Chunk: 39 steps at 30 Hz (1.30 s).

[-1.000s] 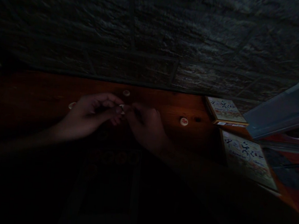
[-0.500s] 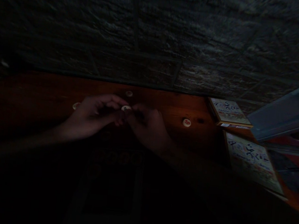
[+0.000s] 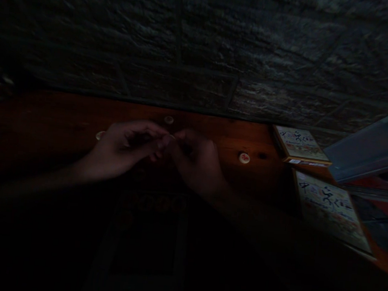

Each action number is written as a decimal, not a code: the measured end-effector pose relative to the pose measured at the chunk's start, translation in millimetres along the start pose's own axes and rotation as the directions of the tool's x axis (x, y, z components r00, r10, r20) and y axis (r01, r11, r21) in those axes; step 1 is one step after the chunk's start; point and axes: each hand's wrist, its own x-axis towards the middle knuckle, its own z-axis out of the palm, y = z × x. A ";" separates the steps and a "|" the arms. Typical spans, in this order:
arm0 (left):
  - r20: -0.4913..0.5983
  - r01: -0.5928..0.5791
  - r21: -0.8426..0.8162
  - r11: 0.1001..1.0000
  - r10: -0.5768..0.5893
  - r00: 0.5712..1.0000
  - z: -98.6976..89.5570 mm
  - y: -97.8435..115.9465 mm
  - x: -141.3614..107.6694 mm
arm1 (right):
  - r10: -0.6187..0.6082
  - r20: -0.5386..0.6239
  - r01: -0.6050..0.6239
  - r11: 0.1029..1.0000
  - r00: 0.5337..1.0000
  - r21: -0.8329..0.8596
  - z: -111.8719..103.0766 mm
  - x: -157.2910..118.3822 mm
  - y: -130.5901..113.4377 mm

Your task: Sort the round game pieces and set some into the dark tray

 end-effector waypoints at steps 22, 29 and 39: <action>-0.066 -0.006 -0.005 1.000 0.006 0.998 -0.1 0.7 0.6 | 0.009 0.085 -0.011 1.000 0.996 0.024 -1.0 1.9 4.7; -0.059 0.024 -0.042 0.999 -0.027 0.998 -1.5 -0.6 0.5 | 0.025 0.065 -0.030 0.997 0.998 0.077 0.0 2.3 3.5; -0.018 -0.140 -0.012 0.990 0.140 0.990 -0.4 -4.3 -2.3 | 0.055 0.041 -0.060 0.989 0.998 0.132 0.8 4.7 4.5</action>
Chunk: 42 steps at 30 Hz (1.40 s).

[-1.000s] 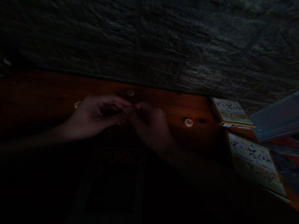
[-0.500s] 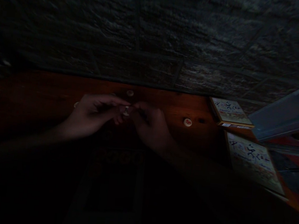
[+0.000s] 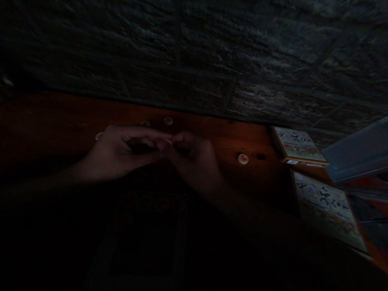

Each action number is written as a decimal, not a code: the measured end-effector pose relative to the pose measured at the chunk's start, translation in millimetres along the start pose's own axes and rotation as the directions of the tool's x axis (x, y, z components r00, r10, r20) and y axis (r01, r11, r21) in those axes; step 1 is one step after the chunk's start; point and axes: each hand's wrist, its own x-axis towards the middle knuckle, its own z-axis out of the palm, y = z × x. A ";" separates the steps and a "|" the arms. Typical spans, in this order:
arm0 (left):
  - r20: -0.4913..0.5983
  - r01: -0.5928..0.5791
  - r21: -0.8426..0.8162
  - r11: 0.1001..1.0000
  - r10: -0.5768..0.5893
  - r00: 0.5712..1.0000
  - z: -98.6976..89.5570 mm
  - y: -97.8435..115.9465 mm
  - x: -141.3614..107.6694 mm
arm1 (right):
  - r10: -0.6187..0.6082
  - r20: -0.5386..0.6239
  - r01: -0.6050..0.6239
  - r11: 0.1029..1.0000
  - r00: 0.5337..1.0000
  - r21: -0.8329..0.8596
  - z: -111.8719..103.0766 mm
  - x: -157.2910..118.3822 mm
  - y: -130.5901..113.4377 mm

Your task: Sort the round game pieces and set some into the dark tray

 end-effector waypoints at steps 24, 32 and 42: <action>-0.014 0.191 -0.088 0.978 -0.192 0.981 -2.7 5.1 1.4 | 0.008 0.001 -0.008 1.000 1.000 0.006 2.2 -0.6 -7.4; 0.031 0.099 0.011 0.995 -0.099 0.995 -1.7 6.9 -1.7 | 0.032 -0.010 -0.032 0.999 0.999 0.031 0.6 -1.3 -5.9; -0.008 0.081 0.017 0.997 -0.081 0.997 -0.8 1.8 -0.8 | 0.012 -0.001 -0.012 1.000 1.000 0.003 1.2 -2.7 -9.8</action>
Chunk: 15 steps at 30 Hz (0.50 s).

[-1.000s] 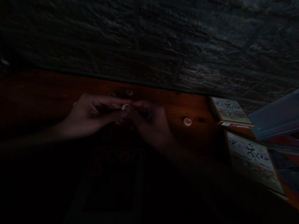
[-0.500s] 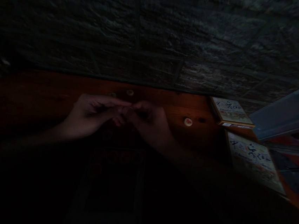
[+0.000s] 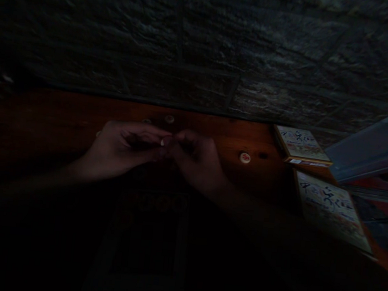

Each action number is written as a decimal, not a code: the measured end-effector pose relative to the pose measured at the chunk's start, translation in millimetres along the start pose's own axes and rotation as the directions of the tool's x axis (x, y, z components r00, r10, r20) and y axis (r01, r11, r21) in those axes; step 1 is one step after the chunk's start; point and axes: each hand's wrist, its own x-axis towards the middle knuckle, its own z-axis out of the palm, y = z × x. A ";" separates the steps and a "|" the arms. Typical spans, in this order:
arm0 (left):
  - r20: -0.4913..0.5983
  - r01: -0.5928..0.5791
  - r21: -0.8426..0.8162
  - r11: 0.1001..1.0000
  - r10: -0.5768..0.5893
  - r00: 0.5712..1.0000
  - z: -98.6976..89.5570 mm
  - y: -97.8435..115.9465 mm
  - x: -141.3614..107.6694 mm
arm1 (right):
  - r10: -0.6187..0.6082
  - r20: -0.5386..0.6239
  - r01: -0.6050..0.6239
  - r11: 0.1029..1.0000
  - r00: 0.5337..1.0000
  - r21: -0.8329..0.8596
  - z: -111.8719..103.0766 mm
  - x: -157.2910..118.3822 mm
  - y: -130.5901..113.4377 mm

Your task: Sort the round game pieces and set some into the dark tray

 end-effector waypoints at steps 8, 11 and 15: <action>0.017 0.028 -0.036 0.999 -0.028 0.999 -1.1 2.4 -0.3 | 0.011 -0.001 -0.011 0.999 1.000 0.033 -0.4 1.1 3.5; -0.010 0.062 -0.028 0.998 -0.062 0.998 -1.5 4.4 0.9 | -0.016 0.030 0.014 0.997 0.999 0.074 -0.6 1.1 3.6; -0.029 0.064 -0.024 0.998 -0.064 0.997 -2.1 5.9 2.0 | -0.034 0.044 0.034 0.999 0.998 0.005 -1.3 0.7 4.0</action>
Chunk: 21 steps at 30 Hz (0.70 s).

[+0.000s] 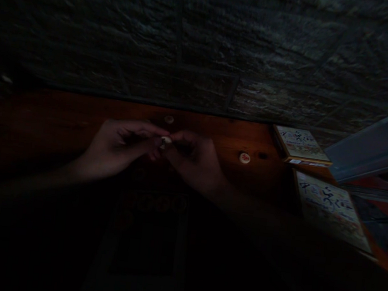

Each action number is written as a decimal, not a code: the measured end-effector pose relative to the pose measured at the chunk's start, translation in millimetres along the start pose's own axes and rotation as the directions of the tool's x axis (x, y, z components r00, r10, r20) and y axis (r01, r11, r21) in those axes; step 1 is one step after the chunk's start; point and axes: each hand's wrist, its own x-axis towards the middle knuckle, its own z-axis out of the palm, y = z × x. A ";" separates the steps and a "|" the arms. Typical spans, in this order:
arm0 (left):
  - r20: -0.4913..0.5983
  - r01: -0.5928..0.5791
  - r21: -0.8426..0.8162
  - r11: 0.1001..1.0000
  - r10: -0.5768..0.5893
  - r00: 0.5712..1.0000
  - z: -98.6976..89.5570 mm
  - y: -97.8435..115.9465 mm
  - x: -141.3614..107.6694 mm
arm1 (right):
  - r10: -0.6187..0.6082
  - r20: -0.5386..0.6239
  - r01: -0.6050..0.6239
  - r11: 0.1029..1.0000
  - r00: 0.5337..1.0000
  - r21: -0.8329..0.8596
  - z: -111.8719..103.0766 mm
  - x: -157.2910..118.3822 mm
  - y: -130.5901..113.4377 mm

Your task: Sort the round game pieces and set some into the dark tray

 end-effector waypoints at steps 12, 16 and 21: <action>-0.017 0.046 -0.049 0.998 -0.047 0.999 1.6 -2.9 -0.1 | 0.017 0.005 -0.017 0.999 1.000 0.050 1.0 0.6 0.0; -0.044 0.055 -0.100 0.993 -0.060 0.997 1.8 -4.1 1.1 | 0.043 -0.041 -0.040 0.997 0.998 0.066 1.8 0.2 -1.8; -0.056 0.078 -0.149 0.986 -0.087 0.995 1.0 -6.5 2.2 | 0.040 -0.065 -0.032 0.994 0.997 0.108 1.6 -0.2 -1.8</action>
